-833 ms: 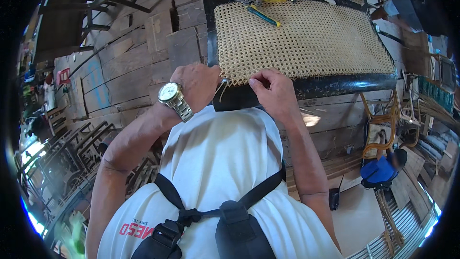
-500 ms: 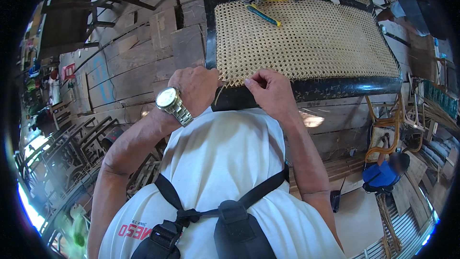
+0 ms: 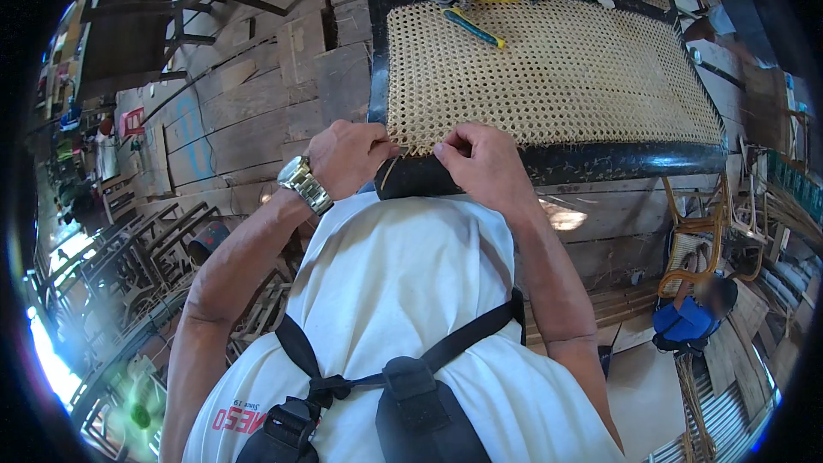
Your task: Weaving cane strips into a chair seat frame to repair it.
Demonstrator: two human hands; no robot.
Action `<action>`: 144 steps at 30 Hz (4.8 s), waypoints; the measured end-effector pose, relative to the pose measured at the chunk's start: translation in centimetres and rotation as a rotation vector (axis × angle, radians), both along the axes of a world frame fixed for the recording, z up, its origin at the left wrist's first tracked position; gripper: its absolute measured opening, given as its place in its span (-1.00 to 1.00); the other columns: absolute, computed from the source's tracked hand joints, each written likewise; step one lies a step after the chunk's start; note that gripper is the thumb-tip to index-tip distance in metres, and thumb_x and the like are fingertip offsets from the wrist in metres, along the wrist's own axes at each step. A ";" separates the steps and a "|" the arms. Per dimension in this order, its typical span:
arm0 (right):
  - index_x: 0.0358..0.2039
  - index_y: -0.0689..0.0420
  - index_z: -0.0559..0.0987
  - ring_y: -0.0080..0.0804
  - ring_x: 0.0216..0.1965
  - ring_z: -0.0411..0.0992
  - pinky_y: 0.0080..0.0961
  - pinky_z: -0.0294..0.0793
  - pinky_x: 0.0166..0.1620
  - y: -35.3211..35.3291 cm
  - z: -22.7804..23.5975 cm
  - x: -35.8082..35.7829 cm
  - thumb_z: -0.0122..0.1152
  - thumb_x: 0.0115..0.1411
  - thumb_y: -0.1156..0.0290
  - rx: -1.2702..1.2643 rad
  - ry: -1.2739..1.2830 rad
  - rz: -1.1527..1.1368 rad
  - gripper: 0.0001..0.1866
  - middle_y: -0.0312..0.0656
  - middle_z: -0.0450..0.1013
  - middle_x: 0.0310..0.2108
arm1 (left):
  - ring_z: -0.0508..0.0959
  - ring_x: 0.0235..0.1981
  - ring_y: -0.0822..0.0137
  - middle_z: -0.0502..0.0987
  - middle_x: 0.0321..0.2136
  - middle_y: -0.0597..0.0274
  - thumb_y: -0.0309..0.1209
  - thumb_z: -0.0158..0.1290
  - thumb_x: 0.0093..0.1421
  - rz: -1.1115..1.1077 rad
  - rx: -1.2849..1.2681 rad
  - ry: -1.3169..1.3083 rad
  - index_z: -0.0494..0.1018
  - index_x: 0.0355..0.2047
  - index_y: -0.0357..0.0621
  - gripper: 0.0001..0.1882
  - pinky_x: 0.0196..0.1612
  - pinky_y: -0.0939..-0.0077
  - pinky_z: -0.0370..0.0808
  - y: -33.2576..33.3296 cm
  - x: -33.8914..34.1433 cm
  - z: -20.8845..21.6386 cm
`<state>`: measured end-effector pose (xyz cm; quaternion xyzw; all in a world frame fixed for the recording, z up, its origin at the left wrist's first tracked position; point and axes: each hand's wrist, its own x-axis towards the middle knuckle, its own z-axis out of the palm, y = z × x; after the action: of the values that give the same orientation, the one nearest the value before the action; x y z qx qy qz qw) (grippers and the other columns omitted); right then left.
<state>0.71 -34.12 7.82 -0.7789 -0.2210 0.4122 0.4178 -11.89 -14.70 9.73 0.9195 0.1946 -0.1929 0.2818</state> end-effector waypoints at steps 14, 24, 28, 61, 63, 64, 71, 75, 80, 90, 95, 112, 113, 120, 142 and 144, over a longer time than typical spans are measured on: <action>-0.37 0.33 0.62 -0.40 -0.46 0.54 -0.44 0.51 -0.32 2.6 0.7 -1.7 0.30 0.12 0.41 -0.160 -0.212 0.051 -0.80 -0.05 0.57 -0.49 | 0.62 -0.44 -0.02 0.55 -0.41 0.05 -0.27 0.03 0.33 -0.016 0.200 -0.168 0.41 -0.34 -0.14 -0.79 -0.40 0.10 0.55 -3.1 -2.9 -0.5; -0.38 0.31 0.62 -0.29 -0.43 0.56 -0.42 0.53 -0.28 3.0 0.0 -2.8 0.32 0.12 0.40 -0.159 -0.348 0.117 -0.80 -0.02 0.58 -0.45 | 0.60 -0.48 -0.01 0.52 -0.46 0.08 -0.26 0.05 0.32 -0.003 0.124 -0.341 0.40 -0.36 -0.12 -0.78 -0.45 0.11 0.52 -2.1 -3.7 -1.7; -0.40 0.29 0.62 -0.10 -0.38 0.55 -0.27 0.52 -0.24 2.8 0.5 -2.8 0.28 0.14 0.39 -0.142 -0.360 0.107 -0.82 -0.01 0.56 -0.43 | 0.60 -0.45 -0.07 0.56 -0.44 0.04 -0.27 0.06 0.32 0.043 0.027 -0.310 0.42 -0.36 -0.16 -0.79 -0.40 0.07 0.52 -1.6 -3.6 -1.6; -0.42 0.26 0.61 -0.17 -0.44 0.55 -0.32 0.51 -0.29 3.8 0.1 1.4 0.24 0.07 0.42 -0.145 -0.199 0.318 -0.84 0.00 0.55 -0.49 | 0.69 -0.37 0.00 0.63 -0.47 -0.04 -0.50 0.04 0.14 -0.319 0.195 -0.071 0.54 -0.41 -0.21 -0.91 -0.34 0.18 0.63 -0.3 -0.3 3.8; -0.41 0.26 0.61 -0.21 -0.45 0.55 -0.34 0.51 -0.30 3.6 -0.5 1.6 0.24 0.06 0.41 -0.131 -0.158 0.305 -0.84 -0.02 0.55 -0.50 | 0.69 -0.37 0.00 0.63 -0.47 -0.06 -0.50 0.04 0.14 -0.323 0.190 -0.034 0.55 -0.41 -0.21 -0.90 -0.33 0.18 0.63 -0.1 0.2 3.7; -0.41 0.26 0.62 -0.22 -0.46 0.54 -0.34 0.51 -0.30 3.6 -0.7 1.6 0.23 0.07 0.41 -0.098 -0.156 0.312 -0.84 -0.03 0.55 -0.50 | 0.69 -0.37 -0.01 0.63 -0.47 -0.07 -0.51 0.04 0.14 -0.316 0.185 0.000 0.56 -0.41 -0.21 -0.90 -0.33 0.17 0.63 -0.1 0.3 3.9; -0.44 0.26 0.59 -0.24 -0.44 0.53 -0.35 0.49 -0.31 3.5 0.0 1.2 0.21 0.06 0.42 -0.052 -0.222 0.306 -0.85 -0.04 0.53 -0.49 | 0.67 -0.39 0.08 0.60 -0.50 0.02 -0.54 0.08 0.03 -0.375 0.200 -0.171 0.55 -0.47 -0.23 -0.93 -0.35 0.29 0.59 0.5 0.5 3.7; -0.43 0.27 0.57 -0.22 -0.44 0.51 -0.34 0.49 -0.29 3.0 -0.1 1.0 0.21 0.06 0.43 -0.015 -0.230 0.279 -0.85 -0.04 0.51 -0.47 | 0.69 -0.37 -0.03 0.63 -0.48 -0.09 -0.50 0.05 0.14 -0.390 0.153 -0.120 0.60 -0.43 -0.24 -0.87 -0.32 0.16 0.63 0.2 1.1 4.5; -0.42 0.25 0.57 -0.15 -0.42 0.51 -0.30 0.49 -0.27 2.8 -0.4 1.2 0.22 0.07 0.43 0.029 -0.164 0.269 -0.86 -0.03 0.51 -0.46 | 0.69 -0.39 -0.02 0.63 -0.51 -0.09 -0.50 0.08 0.12 -0.425 0.158 -0.113 0.61 -0.47 -0.23 -0.87 -0.34 0.16 0.63 0.3 1.7 4.2; -0.40 0.24 0.60 -0.06 -0.34 0.53 -0.24 0.49 -0.22 2.8 -1.1 1.1 0.23 0.10 0.40 0.017 -0.189 0.237 -0.85 0.00 0.53 -0.39 | 0.66 -0.34 -0.03 0.59 -0.41 -0.08 -0.45 0.01 0.15 -0.381 0.119 -0.014 0.51 -0.36 -0.27 -0.85 -0.27 0.14 0.58 1.2 0.4 2.0; -0.40 0.28 0.57 -0.30 -0.47 0.47 -0.38 0.47 -0.31 4.1 -0.7 2.9 0.26 0.11 0.44 -0.109 -0.183 0.448 -0.85 -0.07 0.50 -0.50 | 0.69 -0.32 0.05 0.63 -0.45 -0.03 -0.46 0.04 0.13 -0.407 0.177 -0.003 0.59 -0.41 -0.24 -0.85 -0.30 0.22 0.61 -0.1 1.3 3.5; -0.36 0.25 0.59 -0.08 -0.35 0.53 -0.26 0.50 -0.22 3.4 -0.6 -0.1 0.25 0.14 0.39 -0.034 -0.379 0.390 -0.83 -0.02 0.52 -0.40 | 0.64 -0.29 -0.13 0.60 -0.41 -0.24 -0.14 0.07 0.29 -0.275 0.076 0.194 0.61 -0.29 -0.14 -0.68 -0.27 0.00 0.56 1.3 1.9 -0.6; -0.35 0.26 0.60 -0.08 -0.34 0.53 -0.26 0.50 -0.23 3.5 -0.5 -0.4 0.26 0.14 0.39 -0.037 -0.439 0.386 -0.82 -0.01 0.52 -0.39 | 0.64 -0.28 -0.12 0.61 -0.39 -0.22 -0.16 0.06 0.29 -0.286 0.077 0.229 0.61 -0.28 -0.14 -0.69 -0.25 0.00 0.56 1.4 2.0 -0.9; -0.39 0.20 0.59 0.02 -0.28 0.52 -0.14 0.51 -0.16 2.1 0.2 -1.6 0.20 0.14 0.38 -0.088 -0.322 0.211 -0.85 -0.04 0.54 -0.37 | 0.62 -0.25 -0.11 0.63 -0.33 -0.04 -0.20 0.05 0.28 -0.127 -0.123 0.210 0.60 -0.22 -0.12 -0.73 -0.22 0.05 0.53 3.5 -0.1 -0.1; -0.32 0.24 0.68 -0.17 -0.44 0.56 -0.28 0.52 -0.29 -7.7 -1.0 -5.8 0.30 0.19 0.29 -0.321 -0.074 -0.280 -0.76 -0.12 0.57 -0.52 | 0.61 -0.37 0.13 0.57 -0.35 0.11 -0.30 0.16 0.26 0.115 0.110 -0.332 0.49 -0.32 -0.20 -0.79 -0.34 0.18 0.52 11.8 -1.7 -4.3; -0.25 0.24 0.67 -0.22 -0.35 0.56 -0.29 0.52 -0.21 -8.8 0.7 -6.0 0.31 0.19 0.28 -0.498 -0.103 -0.165 -0.74 -0.12 0.59 -0.42 | 0.58 -0.44 0.23 0.56 -0.41 0.12 -0.31 0.16 0.26 0.148 -0.122 -0.358 0.48 -0.33 -0.22 -0.79 -0.38 0.27 0.50 12.9 -1.5 -2.5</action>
<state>-5.25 -42.95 8.48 -0.8929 -0.0696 0.3783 0.2338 -13.35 -1.84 7.21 0.9034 0.1965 -0.0166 0.3807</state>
